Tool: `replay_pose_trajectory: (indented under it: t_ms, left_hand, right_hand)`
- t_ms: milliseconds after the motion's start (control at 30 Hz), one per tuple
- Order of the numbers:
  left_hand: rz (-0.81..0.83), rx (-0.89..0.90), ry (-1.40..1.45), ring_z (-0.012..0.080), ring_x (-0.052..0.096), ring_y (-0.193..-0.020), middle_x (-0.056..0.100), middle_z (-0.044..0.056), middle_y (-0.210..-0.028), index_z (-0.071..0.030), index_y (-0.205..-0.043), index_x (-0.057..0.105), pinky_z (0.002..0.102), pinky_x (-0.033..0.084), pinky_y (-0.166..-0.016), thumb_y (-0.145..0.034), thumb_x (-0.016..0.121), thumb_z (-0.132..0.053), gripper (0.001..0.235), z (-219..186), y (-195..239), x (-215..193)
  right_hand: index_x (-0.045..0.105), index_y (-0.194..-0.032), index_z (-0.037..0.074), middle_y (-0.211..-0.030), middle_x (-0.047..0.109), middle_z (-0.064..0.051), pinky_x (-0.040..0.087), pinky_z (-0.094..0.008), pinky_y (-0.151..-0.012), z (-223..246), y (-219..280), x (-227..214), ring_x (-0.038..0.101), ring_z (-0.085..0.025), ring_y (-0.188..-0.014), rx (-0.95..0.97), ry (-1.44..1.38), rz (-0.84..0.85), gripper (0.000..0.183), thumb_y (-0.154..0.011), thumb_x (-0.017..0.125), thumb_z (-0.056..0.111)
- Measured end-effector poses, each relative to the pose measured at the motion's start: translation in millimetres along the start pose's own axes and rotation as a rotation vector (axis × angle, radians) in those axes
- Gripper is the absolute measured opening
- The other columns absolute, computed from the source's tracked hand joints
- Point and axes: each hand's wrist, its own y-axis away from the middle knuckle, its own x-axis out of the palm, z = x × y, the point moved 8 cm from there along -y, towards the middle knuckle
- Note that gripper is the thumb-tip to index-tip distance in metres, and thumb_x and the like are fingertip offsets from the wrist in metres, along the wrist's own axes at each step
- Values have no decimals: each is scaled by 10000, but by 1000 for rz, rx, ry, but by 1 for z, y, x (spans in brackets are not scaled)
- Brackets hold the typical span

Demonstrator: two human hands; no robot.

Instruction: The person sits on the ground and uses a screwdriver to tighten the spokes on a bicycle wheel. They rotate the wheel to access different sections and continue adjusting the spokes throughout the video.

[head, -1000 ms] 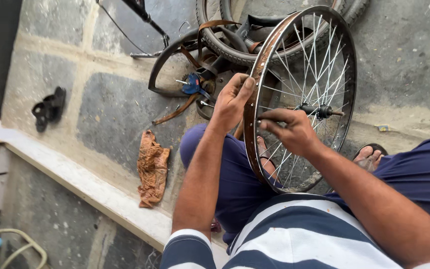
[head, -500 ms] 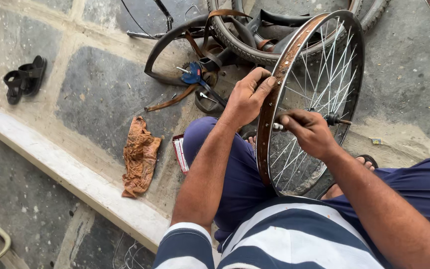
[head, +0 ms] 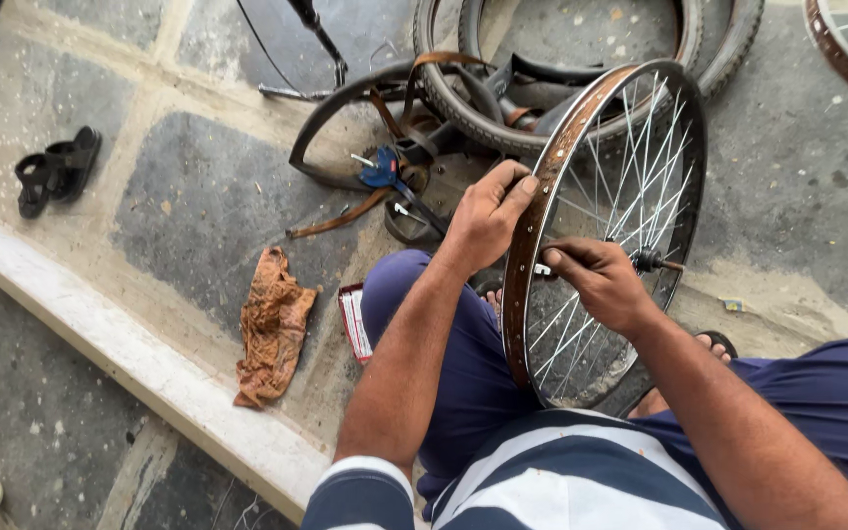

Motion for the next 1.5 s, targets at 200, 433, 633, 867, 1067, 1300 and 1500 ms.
replay_pose_trajectory:
  t_ms: [200, 433, 633, 867, 1067, 1300, 1500]
  left_hand:
    - [32, -23, 24, 89, 590, -734, 644, 6, -785, -56, -1032, 671, 286, 506, -654, -1046, 574, -271, 235, 2, 3, 2]
    - [1, 42, 38, 61, 585, -760, 652, -24, -842, -51, -1043, 677, 239, 505, -649, -1075, 596, -217, 187, 9, -1, 1]
    - [37, 2, 199, 45, 591, -729, 684, -17, -839, -40, -1051, 643, 211, 492, -637, -1073, 588, -196, 167, 19, -1, 5]
    - [21, 10, 209, 27, 540, -742, 639, -39, -859, -35, -1063, 654, 189, 453, -647, -1091, 589, -185, 166, 28, -1, 3]
    - [46, 28, 272, 22, 535, -753, 622, -46, -862, -48, -1050, 645, 186, 453, -654, -1098, 592, -180, 150, 29, -4, 5]
    - [55, 14, 276, 17, 534, -718, 634, -43, -843, -51, -1057, 654, 176, 440, -615, -1092, 592, -187, 153, 31, 1, 5]
    - [55, 4, 275, 31, 576, -746, 658, -30, -865, -41, -1064, 653, 193, 481, -654, -1087, 590, -185, 159, 26, -2, 8]
  right_hand:
    - [657, -1218, 37, -1135, 739, -103, 615, -401, -909, 33, 3, 30, 716, -219, -1013, -159, 95, -15, 450, -821, 781, 209]
    - [642, -1246, -35, -1098, 683, -103, 592, -390, -901, 5, 4, 18, 683, -238, -994, -232, 37, 15, 442, -839, 789, 56]
    - [661, -1109, -16, -1021, 711, -109, 642, -372, -837, 11, -1, 20, 725, -229, -927, -157, 124, -59, 350, -811, 800, 105]
    - [716, -1166, 15, -1060, 705, -85, 612, -336, -794, 11, 5, 12, 707, -202, -913, -169, -56, 82, 318, -880, 791, 132]
    - [687, -1215, 50, -1004, 750, -81, 583, -348, -796, 21, -5, 19, 706, -188, -874, -175, 436, -76, 438, -792, 789, 100]
    - [765, -1120, -19, -1008, 733, -129, 650, -366, -799, 12, -1, 17, 736, -223, -890, -179, -197, 193, 286, -950, 814, 206]
    - [636, -1353, 88, -1072, 722, -64, 576, -366, -847, 17, -8, 23, 714, -171, -880, -14, 525, -55, 548, -831, 795, 140]
